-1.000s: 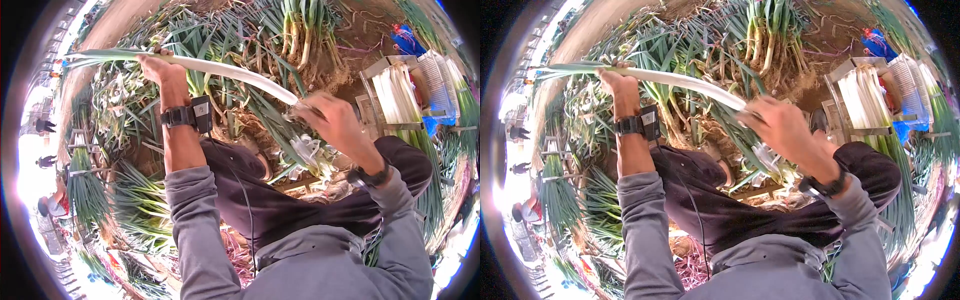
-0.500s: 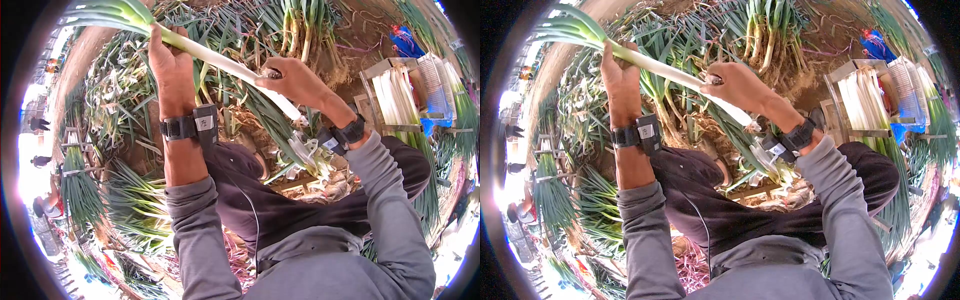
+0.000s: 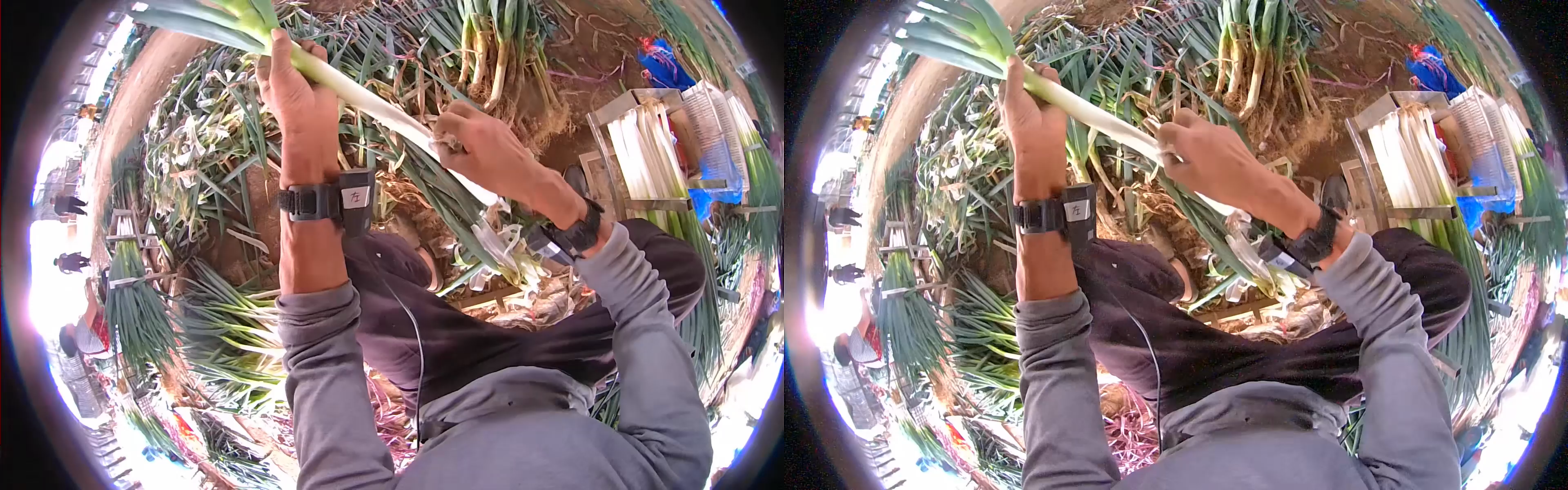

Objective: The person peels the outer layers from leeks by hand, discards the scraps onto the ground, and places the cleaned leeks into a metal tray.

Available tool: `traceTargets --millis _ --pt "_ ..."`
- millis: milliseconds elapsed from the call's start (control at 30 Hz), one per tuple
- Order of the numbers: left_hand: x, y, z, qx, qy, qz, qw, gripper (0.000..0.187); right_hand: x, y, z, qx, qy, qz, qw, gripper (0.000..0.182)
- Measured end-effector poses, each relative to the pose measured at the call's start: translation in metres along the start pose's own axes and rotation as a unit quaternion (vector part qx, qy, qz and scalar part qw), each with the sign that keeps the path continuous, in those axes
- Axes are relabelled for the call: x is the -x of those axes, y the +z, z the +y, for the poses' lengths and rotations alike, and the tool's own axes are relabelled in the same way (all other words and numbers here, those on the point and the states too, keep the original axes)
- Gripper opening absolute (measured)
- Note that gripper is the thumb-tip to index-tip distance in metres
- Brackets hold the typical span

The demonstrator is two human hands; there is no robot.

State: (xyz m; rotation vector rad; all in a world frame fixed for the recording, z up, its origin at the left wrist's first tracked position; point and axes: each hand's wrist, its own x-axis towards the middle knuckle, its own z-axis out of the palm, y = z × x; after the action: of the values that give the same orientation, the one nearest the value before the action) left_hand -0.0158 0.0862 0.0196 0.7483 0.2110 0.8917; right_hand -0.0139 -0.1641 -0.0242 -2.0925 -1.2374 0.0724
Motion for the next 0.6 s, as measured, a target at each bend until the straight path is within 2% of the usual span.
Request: traceTargets --millis 67,100,167,200,267,333,433,533,600 --pt "-0.002 -0.004 -0.003 0.003 -0.009 -0.002 1.0 0.027 0.0 0.0 0.001 -0.078 0.078 -0.013 0.994 0.023" --pt "-0.005 -0.006 -0.002 0.003 -0.02 -0.002 1.0 0.027 0.001 0.001 0.003 -0.08 0.078 -0.014 0.994 0.023" --pt "-0.007 -0.01 -0.005 0.011 -0.029 -0.005 1.0 0.031 0.004 0.007 0.006 0.004 -0.013 0.015 1.0 0.023" --pt "-0.005 -0.008 -0.006 0.01 -0.03 -0.005 1.0 0.031 0.004 0.01 0.005 0.003 -0.012 0.015 1.0 0.023" --pt "0.0 -0.003 -0.008 -0.007 -0.018 0.033 0.999 0.034 0.007 0.016 -0.002 0.196 -0.127 -0.049 0.971 0.021" --pt "-0.002 0.0 -0.008 0.005 -0.024 0.036 0.999 0.038 0.014 0.017 -0.01 0.156 -0.149 -0.025 0.976 0.018" --pt "-0.006 -0.003 -0.009 0.023 -0.012 0.04 0.999 0.042 0.021 0.015 -0.013 0.119 -0.114 0.053 0.985 0.01" --pt "-0.007 -0.005 -0.003 0.023 0.01 -0.005 1.0 0.048 0.024 0.004 -0.018 0.103 -0.142 -0.003 0.984 0.01" --pt "-0.001 -0.005 0.002 -0.033 0.052 0.055 0.997 0.051 0.035 0.01 -0.017 0.102 -0.155 -0.001 0.983 0.011"
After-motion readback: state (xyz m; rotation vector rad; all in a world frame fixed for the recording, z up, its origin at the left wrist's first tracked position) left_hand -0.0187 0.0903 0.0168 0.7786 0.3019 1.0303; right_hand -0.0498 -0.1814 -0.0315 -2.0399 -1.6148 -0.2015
